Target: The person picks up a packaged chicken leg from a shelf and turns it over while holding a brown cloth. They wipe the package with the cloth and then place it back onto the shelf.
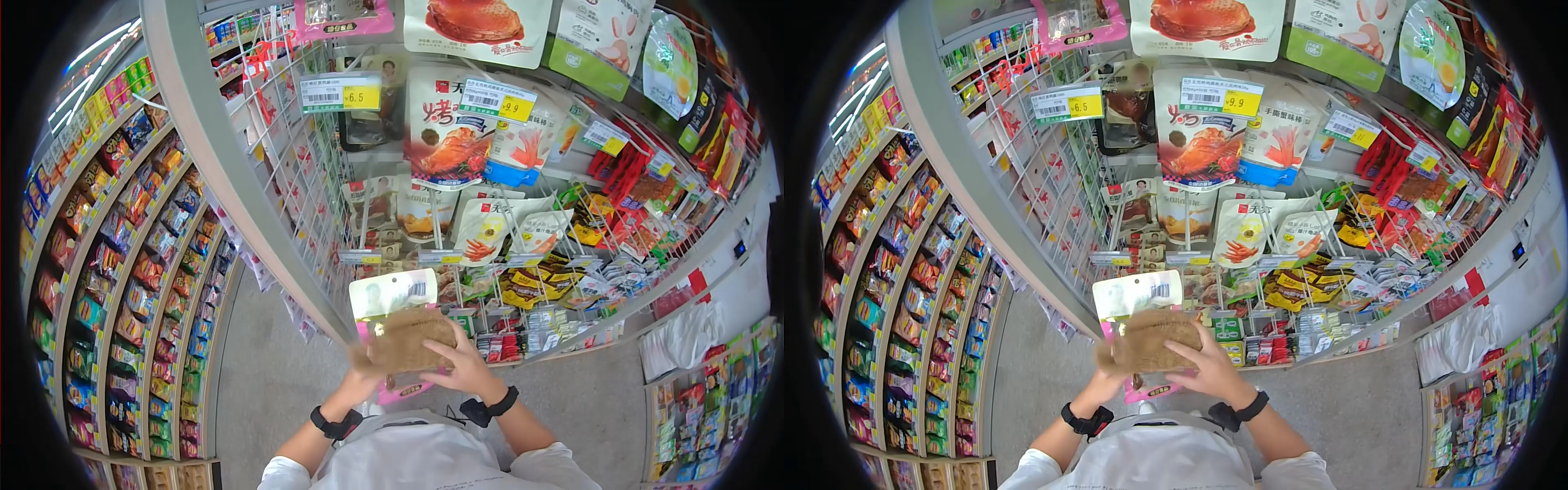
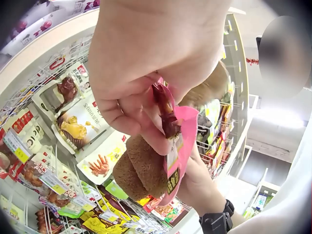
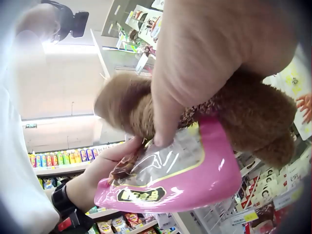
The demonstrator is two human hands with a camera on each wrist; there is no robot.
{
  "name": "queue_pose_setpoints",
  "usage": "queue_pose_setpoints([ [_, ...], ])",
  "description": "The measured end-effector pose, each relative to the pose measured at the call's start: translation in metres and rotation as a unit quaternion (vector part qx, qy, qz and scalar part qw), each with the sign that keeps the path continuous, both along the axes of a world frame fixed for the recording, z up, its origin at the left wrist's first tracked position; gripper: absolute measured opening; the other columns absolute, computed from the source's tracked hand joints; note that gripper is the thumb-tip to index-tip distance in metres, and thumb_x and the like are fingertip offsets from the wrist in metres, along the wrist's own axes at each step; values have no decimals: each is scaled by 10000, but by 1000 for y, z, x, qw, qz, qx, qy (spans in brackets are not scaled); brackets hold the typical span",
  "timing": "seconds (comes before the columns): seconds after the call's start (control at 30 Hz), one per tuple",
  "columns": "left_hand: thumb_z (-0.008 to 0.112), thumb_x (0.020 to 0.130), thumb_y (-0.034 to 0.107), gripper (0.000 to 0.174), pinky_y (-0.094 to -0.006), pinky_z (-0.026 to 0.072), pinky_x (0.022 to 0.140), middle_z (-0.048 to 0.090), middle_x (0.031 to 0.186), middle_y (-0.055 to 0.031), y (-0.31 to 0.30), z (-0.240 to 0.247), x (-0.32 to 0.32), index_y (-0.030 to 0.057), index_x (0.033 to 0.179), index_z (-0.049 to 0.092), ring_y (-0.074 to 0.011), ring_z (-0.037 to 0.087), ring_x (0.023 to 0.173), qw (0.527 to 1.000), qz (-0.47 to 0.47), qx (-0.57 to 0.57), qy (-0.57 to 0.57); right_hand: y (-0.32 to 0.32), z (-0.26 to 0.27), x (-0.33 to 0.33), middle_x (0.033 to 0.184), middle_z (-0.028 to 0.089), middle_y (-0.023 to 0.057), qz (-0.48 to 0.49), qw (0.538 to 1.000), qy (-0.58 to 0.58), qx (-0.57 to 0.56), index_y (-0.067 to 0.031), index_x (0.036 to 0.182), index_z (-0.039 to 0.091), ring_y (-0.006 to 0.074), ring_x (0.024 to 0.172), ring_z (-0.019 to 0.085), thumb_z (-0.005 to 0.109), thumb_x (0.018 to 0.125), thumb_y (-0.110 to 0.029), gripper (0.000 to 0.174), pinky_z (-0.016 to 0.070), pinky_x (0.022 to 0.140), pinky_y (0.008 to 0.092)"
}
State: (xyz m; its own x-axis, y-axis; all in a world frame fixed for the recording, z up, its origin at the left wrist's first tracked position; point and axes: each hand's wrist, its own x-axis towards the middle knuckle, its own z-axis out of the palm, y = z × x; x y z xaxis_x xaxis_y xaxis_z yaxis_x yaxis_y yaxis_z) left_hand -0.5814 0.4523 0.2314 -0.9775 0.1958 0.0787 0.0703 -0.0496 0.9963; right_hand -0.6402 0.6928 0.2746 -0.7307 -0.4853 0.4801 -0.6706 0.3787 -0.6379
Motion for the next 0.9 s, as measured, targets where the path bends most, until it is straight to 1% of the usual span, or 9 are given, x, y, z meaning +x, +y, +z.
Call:
queue_pose_setpoints([
  [0.1, 547, 896, 47, 309, -312, 481, 828, 611, 1073, -85, -5, -7, -2, -17, 1196, 510, -177, 594, 958, 995, -3, -82, 62, 13, -7, -6, 1327, 396, 211, 109, 985, -116, -64, -106, 1108, 568, 335, 1289, 361, 737, 743, -176, 408, 339, 1026, 379],
  [0.23, 570, 886, 58, 338, -326, 451, 890, 598, 1103, -86, 12, 24, 5, -19, 1209, 509, -189, 568, 1017, 1000, 4, -14, -22, 12, -51, -7, 1203, 437, 117, 8, 939, -276, -205, -84, 1036, 327, 187, 1192, 387, 710, 794, -121, 455, 383, 971, 364],
  [0.37, 669, 830, 78, 459, -321, 449, 899, 585, 1133, -83, 15, 32, -3, 5, 1245, 487, -183, 547, 1047, 999, -22, 13, 45, -11, -7, 3, 1189, 458, 118, 34, 851, -401, -338, -71, 1083, 310, 172, 1150, 426, 731, 768, -64, 527, 415, 934, 327],
  [0.53, 762, 766, 110, 567, -303, 454, 895, 571, 1168, -70, 18, 21, 2, 14, 1252, 485, -169, 539, 1070, 997, 25, 15, 68, -23, -11, 10, 1184, 474, 148, -7, 957, -203, -209, -52, 1167, 314, 210, 1065, 521, 760, 758, -114, 608, 443, 907, 338],
  [0.6, 781, 756, 137, 590, -281, 472, 861, 576, 1158, -66, 10, 13, 4, 19, 1253, 487, -159, 549, 1045, 975, 36, 115, -186, -22, 13, 15, 1185, 481, 153, -6, 978, -171, -116, -51, 1181, 373, 230, 1051, 535, 762, 758, -157, 584, 447, 901, 348],
  [0.73, 727, 813, 146, 520, -288, 482, 908, 577, 1190, -84, -7, 31, 8, 20, 1258, 490, -146, 548, 1069, 952, 75, -7, -297, 0, 104, 13, 1169, 527, 125, -3, 1000, -23, 17, -85, 1036, 638, 274, 1017, 556, 776, 715, -247, 385, 457, 869, 368],
  [0.77, 709, 835, 189, 463, -256, 511, 791, 613, 1098, -62, -11, 33, 13, 15, 1221, 523, -115, 581, 929, 967, 56, 32, -248, 13, 127, 19, 1145, 542, 134, -38, 998, 54, 21, -68, 1014, 636, 276, 979, 565, 751, 721, -214, 347, 469, 842, 373],
  [0.87, 721, 826, 209, 451, -240, 509, 735, 625, 1045, -43, -23, 8, 21, 17, 1194, 546, -101, 583, 858, 977, 55, 52, -199, 81, 135, 63, 844, 498, 86, -105, 906, -2, -410, -82, 756, 510, 278, 856, 506, 571, 774, -303, 230, 439, 741, 419],
  [0.9, 721, 826, 209, 451, -240, 509, 735, 625, 1045, -43, -25, 13, 23, 17, 1194, 546, -101, 583, 858, 975, 77, 49, -203, 76, 158, 69, 709, 392, 28, 166, 791, 94, -581, -103, 756, 511, 251, 749, 453, 553, 758, -270, 172, 396, 609, 378],
])
